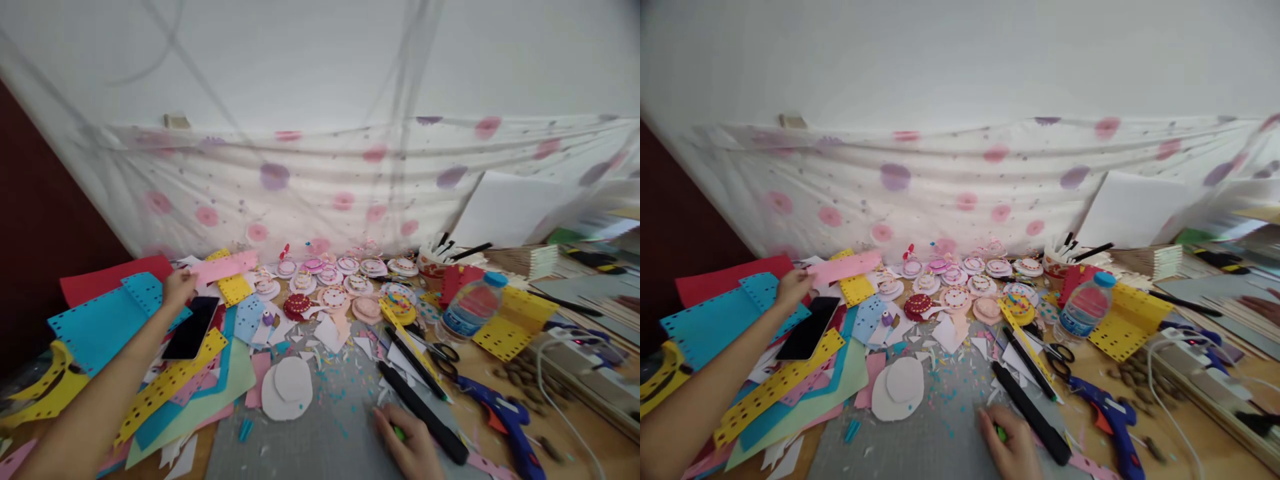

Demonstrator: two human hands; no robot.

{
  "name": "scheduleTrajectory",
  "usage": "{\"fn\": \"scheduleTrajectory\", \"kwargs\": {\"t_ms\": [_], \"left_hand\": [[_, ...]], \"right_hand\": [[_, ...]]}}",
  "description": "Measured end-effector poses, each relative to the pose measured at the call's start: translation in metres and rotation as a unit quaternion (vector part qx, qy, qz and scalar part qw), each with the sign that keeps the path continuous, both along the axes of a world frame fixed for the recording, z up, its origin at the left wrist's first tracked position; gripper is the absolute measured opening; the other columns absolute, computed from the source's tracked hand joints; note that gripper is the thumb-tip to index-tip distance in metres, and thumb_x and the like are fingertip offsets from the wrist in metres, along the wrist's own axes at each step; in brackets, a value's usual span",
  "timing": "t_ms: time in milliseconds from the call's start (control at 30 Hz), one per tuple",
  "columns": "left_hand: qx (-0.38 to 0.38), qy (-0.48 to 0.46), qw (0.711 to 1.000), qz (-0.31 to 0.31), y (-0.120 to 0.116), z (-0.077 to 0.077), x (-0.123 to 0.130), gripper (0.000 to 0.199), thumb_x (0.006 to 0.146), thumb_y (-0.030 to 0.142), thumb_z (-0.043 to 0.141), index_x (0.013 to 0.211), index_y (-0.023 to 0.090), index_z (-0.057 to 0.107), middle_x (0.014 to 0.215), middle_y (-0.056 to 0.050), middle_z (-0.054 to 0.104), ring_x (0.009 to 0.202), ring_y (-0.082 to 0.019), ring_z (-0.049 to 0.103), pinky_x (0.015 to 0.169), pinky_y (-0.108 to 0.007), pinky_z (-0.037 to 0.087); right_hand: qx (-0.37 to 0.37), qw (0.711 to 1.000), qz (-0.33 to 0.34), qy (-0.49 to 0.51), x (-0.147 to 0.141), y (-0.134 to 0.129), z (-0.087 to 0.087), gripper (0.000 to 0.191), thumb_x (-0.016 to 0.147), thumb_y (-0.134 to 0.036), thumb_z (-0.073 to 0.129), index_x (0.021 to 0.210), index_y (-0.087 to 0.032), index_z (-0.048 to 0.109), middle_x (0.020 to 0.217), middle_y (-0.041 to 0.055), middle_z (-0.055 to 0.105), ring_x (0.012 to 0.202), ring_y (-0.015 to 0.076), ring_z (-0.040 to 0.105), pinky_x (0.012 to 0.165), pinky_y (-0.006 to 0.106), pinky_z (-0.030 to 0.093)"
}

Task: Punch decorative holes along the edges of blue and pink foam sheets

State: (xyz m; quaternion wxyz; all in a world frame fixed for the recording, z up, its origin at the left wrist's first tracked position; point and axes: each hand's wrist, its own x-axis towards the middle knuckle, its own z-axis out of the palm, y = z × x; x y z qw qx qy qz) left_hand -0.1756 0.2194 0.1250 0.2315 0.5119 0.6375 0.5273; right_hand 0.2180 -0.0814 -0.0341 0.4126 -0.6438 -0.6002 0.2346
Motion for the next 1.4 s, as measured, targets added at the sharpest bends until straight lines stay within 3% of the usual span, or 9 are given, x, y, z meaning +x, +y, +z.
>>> {"fn": "scheduleTrajectory", "kwargs": {"t_ms": [100, 233, 400, 567, 700, 900, 1033, 1233, 1400], "left_hand": [[0.056, 0.020, 0.998, 0.014, -0.030, 0.020, -0.010, 0.016, 0.069, 0.026, 0.066, 0.074, 0.019, 0.053, 0.054, 0.003, 0.052, 0.047, -0.013, 0.045, 0.047, -0.025, 0.032], [0.092, -0.003, 0.995, -0.027, -0.113, 0.030, -0.008, 0.022, 0.074, 0.036, 0.067, 0.083, 0.023, 0.053, 0.051, 0.005, 0.049, 0.049, -0.013, 0.044, 0.048, -0.025, 0.035], [0.034, -0.092, 0.993, -0.071, -0.217, 0.003, 0.039, 0.030, 0.074, 0.035, 0.070, 0.096, 0.021, 0.056, 0.061, 0.006, 0.055, 0.049, -0.009, 0.045, 0.046, -0.019, 0.037], [-0.056, -0.168, 0.977, -0.122, -0.271, -0.036, 0.106, 0.027, 0.082, 0.035, 0.063, 0.102, 0.023, 0.052, 0.060, 0.007, 0.056, 0.047, -0.007, 0.048, 0.045, -0.016, 0.040], [-0.129, -0.229, 0.942, -0.209, -0.293, -0.056, 0.149, 0.029, 0.081, 0.036, 0.064, 0.101, 0.022, 0.048, 0.064, 0.005, 0.061, 0.049, -0.008, 0.052, 0.046, -0.017, 0.043], [-0.191, -0.247, 0.908, -0.278, -0.306, -0.061, 0.165, 0.032, 0.083, 0.040, 0.060, 0.105, 0.021, 0.047, 0.061, 0.004, 0.059, 0.045, -0.008, 0.049, 0.042, -0.016, 0.037], [-0.250, -0.199, 0.878, -0.358, -0.305, -0.060, 0.160, 0.031, 0.084, 0.046, 0.056, 0.074, 0.016, 0.054, 0.050, 0.004, 0.049, 0.044, -0.008, 0.044, 0.042, -0.019, 0.031], [-0.217, -0.153, 0.918, -0.293, -0.304, -0.062, 0.158, 0.039, 0.087, 0.045, 0.050, 0.059, 0.017, 0.046, 0.045, 0.005, 0.042, 0.044, -0.008, 0.038, 0.047, -0.021, 0.029], [-0.221, -0.145, 0.921, -0.285, -0.303, -0.062, 0.155, 0.038, 0.087, 0.045, 0.051, 0.061, 0.018, 0.048, 0.046, 0.005, 0.044, 0.045, -0.009, 0.040, 0.047, -0.022, 0.029]], "right_hand": [[0.009, 1.000, 0.006, 0.005, 0.000, 0.000, 0.001, 0.048, 0.091, -0.048, 0.041, 0.055, -0.017, 0.051, 0.054, 0.0008, 0.052, 0.052, 0.0137, 0.050, 0.052, 0.022, 0.037], [0.014, 0.999, 0.001, 0.031, 0.002, -0.003, 0.000, 0.044, 0.089, -0.047, 0.046, 0.058, -0.017, 0.056, 0.051, -0.0001, 0.050, 0.049, 0.0137, 0.048, 0.049, 0.023, 0.037], [0.009, 0.996, -0.046, 0.070, 0.003, -0.016, 0.015, 0.033, 0.085, -0.045, 0.053, 0.072, -0.018, 0.065, 0.056, -0.0001, 0.054, 0.050, 0.0144, 0.048, 0.050, 0.023, 0.037], [0.000, 0.985, 0.051, 0.162, -0.027, -0.028, 0.050, 0.034, 0.087, -0.045, 0.051, 0.075, -0.018, 0.067, 0.051, -0.0011, 0.050, 0.051, 0.0144, 0.046, 0.056, 0.025, 0.040], [-0.088, 0.925, 0.179, 0.324, -0.062, -0.031, 0.067, 0.044, 0.085, -0.057, 0.048, 0.084, -0.016, 0.064, 0.050, -0.0039, 0.046, 0.045, 0.0112, 0.041, 0.047, 0.024, 0.032], [-0.164, 0.868, 0.145, 0.445, -0.076, -0.031, 0.069, 0.045, 0.092, -0.048, 0.044, 0.063, -0.016, 0.057, 0.043, -0.0042, 0.045, 0.042, 0.0092, 0.041, 0.048, 0.023, 0.031], [-0.173, 0.863, 0.184, 0.437, -0.072, -0.030, 0.070, 0.043, 0.093, -0.043, 0.045, 0.062, -0.016, 0.057, 0.047, -0.0032, 0.047, 0.046, 0.0091, 0.043, 0.052, 0.023, 0.034], [-0.177, 0.767, 0.217, 0.577, -0.063, -0.033, 0.068, 0.029, 0.078, -0.034, 0.065, 0.104, -0.022, 0.061, 0.097, 0.0035, 0.061, 0.091, 0.0173, 0.056, 0.077, 0.027, 0.047], [-0.201, 0.804, 0.192, 0.526, -0.053, -0.040, 0.069, 0.035, 0.087, -0.029, 0.059, 0.121, -0.027, 0.053, 0.118, 0.0060, 0.060, 0.112, 0.0202, 0.055, 0.099, 0.038, 0.042]]}}
